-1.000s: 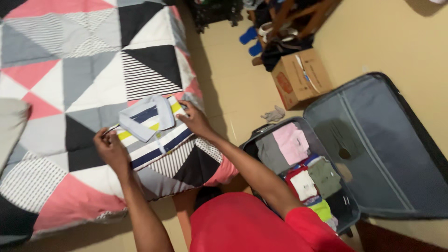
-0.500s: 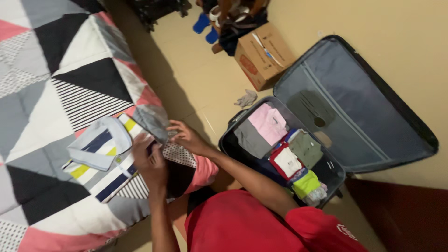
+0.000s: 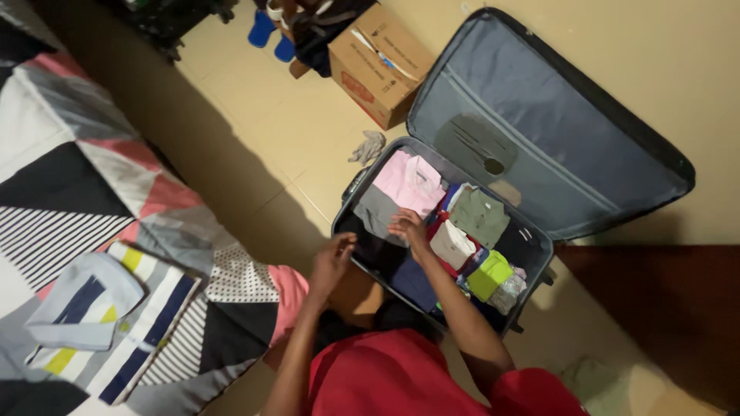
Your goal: The person unpacks various folded garments from an open suitcase on the floor, including shirts and pants. They move each item to a bed with a geometric-patterned quilt, where they are folded or restacked neatly.
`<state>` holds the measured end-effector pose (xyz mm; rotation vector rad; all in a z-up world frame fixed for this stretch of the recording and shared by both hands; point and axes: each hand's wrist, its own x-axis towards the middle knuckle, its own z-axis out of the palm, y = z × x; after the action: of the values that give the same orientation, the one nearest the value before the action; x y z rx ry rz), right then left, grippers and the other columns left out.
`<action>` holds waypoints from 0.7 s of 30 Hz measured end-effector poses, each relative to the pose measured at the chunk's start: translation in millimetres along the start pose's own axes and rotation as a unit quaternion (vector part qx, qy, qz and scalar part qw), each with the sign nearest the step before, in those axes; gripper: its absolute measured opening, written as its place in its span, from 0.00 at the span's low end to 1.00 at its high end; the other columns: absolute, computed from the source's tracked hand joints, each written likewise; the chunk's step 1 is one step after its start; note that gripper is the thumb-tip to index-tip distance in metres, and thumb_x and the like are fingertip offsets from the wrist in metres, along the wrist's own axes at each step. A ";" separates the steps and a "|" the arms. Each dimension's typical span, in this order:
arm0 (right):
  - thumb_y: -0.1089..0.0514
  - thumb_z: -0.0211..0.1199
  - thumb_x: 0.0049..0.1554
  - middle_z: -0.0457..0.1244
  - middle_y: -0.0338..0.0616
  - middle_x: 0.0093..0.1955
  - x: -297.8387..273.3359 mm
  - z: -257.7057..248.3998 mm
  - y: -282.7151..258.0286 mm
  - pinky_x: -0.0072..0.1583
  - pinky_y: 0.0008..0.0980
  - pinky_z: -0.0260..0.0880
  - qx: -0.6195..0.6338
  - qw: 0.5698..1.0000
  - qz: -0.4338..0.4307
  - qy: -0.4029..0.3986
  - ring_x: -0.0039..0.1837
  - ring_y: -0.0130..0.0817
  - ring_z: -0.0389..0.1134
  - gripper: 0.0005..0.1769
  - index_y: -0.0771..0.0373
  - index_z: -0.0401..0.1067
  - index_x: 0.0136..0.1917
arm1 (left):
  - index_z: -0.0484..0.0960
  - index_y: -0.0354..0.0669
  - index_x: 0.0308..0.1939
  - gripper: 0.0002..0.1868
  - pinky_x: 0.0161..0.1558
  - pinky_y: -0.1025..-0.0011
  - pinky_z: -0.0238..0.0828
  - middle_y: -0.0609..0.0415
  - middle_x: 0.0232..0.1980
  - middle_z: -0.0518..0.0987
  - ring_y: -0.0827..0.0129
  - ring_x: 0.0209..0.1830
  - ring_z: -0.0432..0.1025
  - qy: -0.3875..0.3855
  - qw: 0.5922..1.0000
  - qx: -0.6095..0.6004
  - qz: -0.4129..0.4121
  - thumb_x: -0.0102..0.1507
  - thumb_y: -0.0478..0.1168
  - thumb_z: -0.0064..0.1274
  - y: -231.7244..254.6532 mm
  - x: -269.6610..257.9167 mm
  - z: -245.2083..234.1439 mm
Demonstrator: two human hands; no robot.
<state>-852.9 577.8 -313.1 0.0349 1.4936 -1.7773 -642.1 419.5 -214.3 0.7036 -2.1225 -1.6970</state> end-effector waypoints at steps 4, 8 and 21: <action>0.64 0.52 0.58 0.64 0.56 0.63 1.5 -46.0 8.2 0.62 0.42 0.74 0.021 0.996 0.065 0.063 0.60 0.46 0.72 0.27 0.67 0.59 0.71 | 0.76 0.39 0.60 0.16 0.53 0.71 0.73 0.52 0.51 0.81 0.70 0.51 0.75 -0.095 0.990 -0.098 -0.034 0.68 0.32 0.53 -71.9 9.9 76.9; 0.65 0.54 0.58 0.63 0.49 0.58 27.0 -92.6 47.4 0.58 0.38 0.70 0.047 0.992 0.088 0.081 0.56 0.39 0.69 0.23 0.66 0.61 0.67 | 0.75 0.38 0.61 0.18 0.55 0.74 0.72 0.53 0.52 0.81 0.72 0.52 0.75 -0.125 0.976 -0.150 -0.095 0.66 0.30 0.53 -107.8 10.8 145.4; 0.67 0.59 0.54 0.63 0.38 0.50 99.5 -136.6 98.8 0.55 0.39 0.69 0.097 0.993 0.036 0.053 0.52 0.33 0.66 0.16 0.57 0.68 0.56 | 0.74 0.38 0.62 0.18 0.53 0.74 0.74 0.53 0.52 0.80 0.72 0.48 0.76 -0.133 0.957 -0.191 -0.170 0.67 0.29 0.51 -143.9 -34.7 175.4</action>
<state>-925.4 639.9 -484.0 0.2827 1.3701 -1.8807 -684.4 556.6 -393.5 0.7904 -1.8153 -2.4241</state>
